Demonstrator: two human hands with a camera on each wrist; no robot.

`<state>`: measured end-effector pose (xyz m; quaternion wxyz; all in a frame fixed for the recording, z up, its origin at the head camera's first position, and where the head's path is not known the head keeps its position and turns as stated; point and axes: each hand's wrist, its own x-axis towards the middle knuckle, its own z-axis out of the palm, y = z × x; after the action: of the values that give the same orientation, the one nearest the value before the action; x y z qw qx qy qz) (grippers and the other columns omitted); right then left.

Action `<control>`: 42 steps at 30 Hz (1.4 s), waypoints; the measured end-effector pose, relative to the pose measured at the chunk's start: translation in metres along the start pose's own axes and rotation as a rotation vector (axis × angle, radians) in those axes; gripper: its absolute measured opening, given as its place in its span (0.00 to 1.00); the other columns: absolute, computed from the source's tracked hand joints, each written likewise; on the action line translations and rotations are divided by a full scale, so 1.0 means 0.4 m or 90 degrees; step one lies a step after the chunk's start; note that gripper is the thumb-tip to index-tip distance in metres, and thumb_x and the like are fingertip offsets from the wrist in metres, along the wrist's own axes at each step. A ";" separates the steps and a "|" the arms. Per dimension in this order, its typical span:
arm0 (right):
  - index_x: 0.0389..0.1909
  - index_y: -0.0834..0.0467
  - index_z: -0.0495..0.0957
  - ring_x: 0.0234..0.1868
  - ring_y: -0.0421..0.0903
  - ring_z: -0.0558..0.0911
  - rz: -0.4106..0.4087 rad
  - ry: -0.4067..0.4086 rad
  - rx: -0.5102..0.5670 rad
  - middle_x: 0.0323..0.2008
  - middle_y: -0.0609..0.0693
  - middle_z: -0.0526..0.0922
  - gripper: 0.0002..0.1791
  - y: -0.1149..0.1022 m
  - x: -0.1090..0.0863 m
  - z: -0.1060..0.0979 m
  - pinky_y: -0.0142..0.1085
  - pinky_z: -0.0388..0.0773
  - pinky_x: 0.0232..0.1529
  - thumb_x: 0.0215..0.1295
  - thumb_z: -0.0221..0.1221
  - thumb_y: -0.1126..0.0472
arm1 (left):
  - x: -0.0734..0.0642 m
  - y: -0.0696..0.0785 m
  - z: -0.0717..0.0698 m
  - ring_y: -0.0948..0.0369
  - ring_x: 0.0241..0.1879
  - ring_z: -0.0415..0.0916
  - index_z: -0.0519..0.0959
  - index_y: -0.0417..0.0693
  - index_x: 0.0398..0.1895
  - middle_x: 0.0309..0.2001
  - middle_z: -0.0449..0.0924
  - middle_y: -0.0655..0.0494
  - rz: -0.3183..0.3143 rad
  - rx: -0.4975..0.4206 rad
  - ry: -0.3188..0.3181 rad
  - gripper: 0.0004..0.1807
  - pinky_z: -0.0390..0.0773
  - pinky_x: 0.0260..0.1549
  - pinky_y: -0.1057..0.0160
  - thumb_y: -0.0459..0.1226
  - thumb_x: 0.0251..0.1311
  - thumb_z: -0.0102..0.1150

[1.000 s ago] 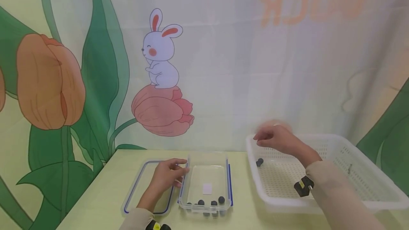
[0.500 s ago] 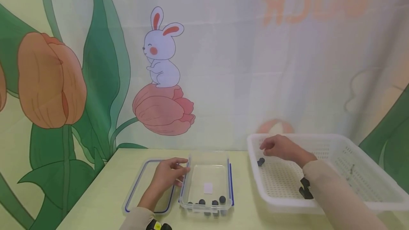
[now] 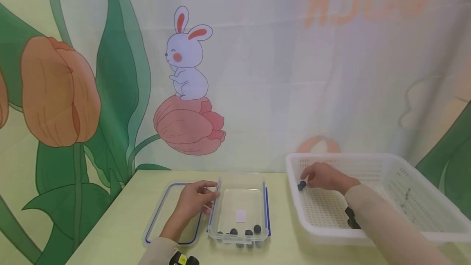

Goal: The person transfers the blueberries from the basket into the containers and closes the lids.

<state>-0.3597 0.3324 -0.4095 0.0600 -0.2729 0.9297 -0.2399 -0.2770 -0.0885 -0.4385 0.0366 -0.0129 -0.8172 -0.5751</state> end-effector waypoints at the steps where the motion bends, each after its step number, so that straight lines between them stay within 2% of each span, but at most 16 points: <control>1: 0.50 0.66 0.87 0.38 0.44 0.82 0.005 -0.005 -0.005 0.38 0.51 0.87 0.12 0.000 0.001 0.001 0.40 0.83 0.39 0.67 0.67 0.71 | 0.000 0.001 0.000 0.58 0.24 0.83 0.85 0.40 0.60 0.32 0.82 0.51 0.000 -0.001 -0.001 0.20 0.88 0.23 0.62 0.33 0.65 0.74; 5: 0.49 0.65 0.88 0.37 0.43 0.81 0.018 -0.019 -0.016 0.36 0.50 0.87 0.13 -0.002 0.004 0.005 0.40 0.81 0.38 0.63 0.67 0.72 | -0.001 0.001 0.002 0.57 0.24 0.83 0.84 0.39 0.60 0.32 0.82 0.51 0.001 -0.002 -0.004 0.21 0.88 0.23 0.62 0.33 0.65 0.74; 10: 0.43 0.61 0.89 0.36 0.43 0.77 0.019 -0.023 -0.031 0.35 0.49 0.86 0.12 -0.002 0.006 0.008 0.39 0.80 0.38 0.60 0.67 0.73 | -0.002 0.006 0.003 0.56 0.25 0.84 0.84 0.39 0.60 0.32 0.82 0.51 0.005 -0.004 -0.007 0.21 0.88 0.23 0.62 0.34 0.65 0.74; 16: 0.36 0.59 0.87 0.36 0.42 0.78 0.022 -0.033 -0.032 0.35 0.47 0.85 0.07 0.003 0.001 0.006 0.39 0.80 0.38 0.60 0.71 0.73 | -0.004 0.009 0.003 0.58 0.24 0.83 0.84 0.39 0.61 0.32 0.82 0.50 0.011 -0.006 -0.011 0.22 0.88 0.23 0.62 0.34 0.65 0.74; 21: 0.38 0.60 0.88 0.35 0.42 0.79 0.002 -0.027 -0.023 0.35 0.47 0.86 0.06 -0.003 -0.002 -0.006 0.38 0.81 0.37 0.63 0.70 0.73 | -0.004 0.008 0.003 0.56 0.25 0.83 0.84 0.39 0.61 0.32 0.82 0.51 0.009 -0.004 -0.010 0.21 0.88 0.23 0.62 0.34 0.65 0.74; 24: 0.40 0.62 0.89 0.37 0.43 0.82 -0.012 -0.007 -0.014 0.37 0.49 0.88 0.05 -0.016 -0.005 -0.016 0.38 0.82 0.37 0.66 0.69 0.71 | -0.003 0.007 0.003 0.56 0.25 0.83 0.84 0.40 0.60 0.32 0.82 0.51 0.004 0.000 -0.007 0.21 0.88 0.23 0.62 0.34 0.65 0.74; 32: 0.50 0.68 0.85 0.45 0.52 0.87 -0.006 0.080 0.069 0.44 0.54 0.88 0.10 -0.084 -0.018 -0.059 0.43 0.86 0.43 0.73 0.66 0.67 | 0.001 0.003 0.003 0.59 0.23 0.82 0.84 0.39 0.60 0.32 0.82 0.51 0.002 0.002 -0.006 0.21 0.88 0.23 0.62 0.34 0.65 0.74; 39: 0.51 0.65 0.86 0.46 0.51 0.87 -0.054 0.193 0.046 0.46 0.51 0.87 0.10 -0.163 -0.031 -0.097 0.37 0.86 0.46 0.71 0.68 0.67 | 0.003 0.000 0.002 0.59 0.23 0.82 0.85 0.40 0.60 0.32 0.82 0.51 -0.002 0.003 -0.005 0.20 0.88 0.23 0.61 0.33 0.65 0.74; 42: 0.51 0.63 0.87 0.47 0.51 0.86 -0.065 0.221 0.042 0.49 0.53 0.85 0.11 -0.199 -0.038 -0.108 0.36 0.86 0.47 0.71 0.69 0.66 | 0.003 0.001 0.000 0.59 0.23 0.82 0.85 0.40 0.60 0.32 0.82 0.51 -0.004 0.002 -0.006 0.21 0.88 0.23 0.61 0.33 0.65 0.74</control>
<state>-0.3191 0.2998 -0.3339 -0.1044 -0.2719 0.9028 -0.3164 -0.2780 -0.0885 -0.4382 0.0308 -0.0128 -0.8185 -0.5736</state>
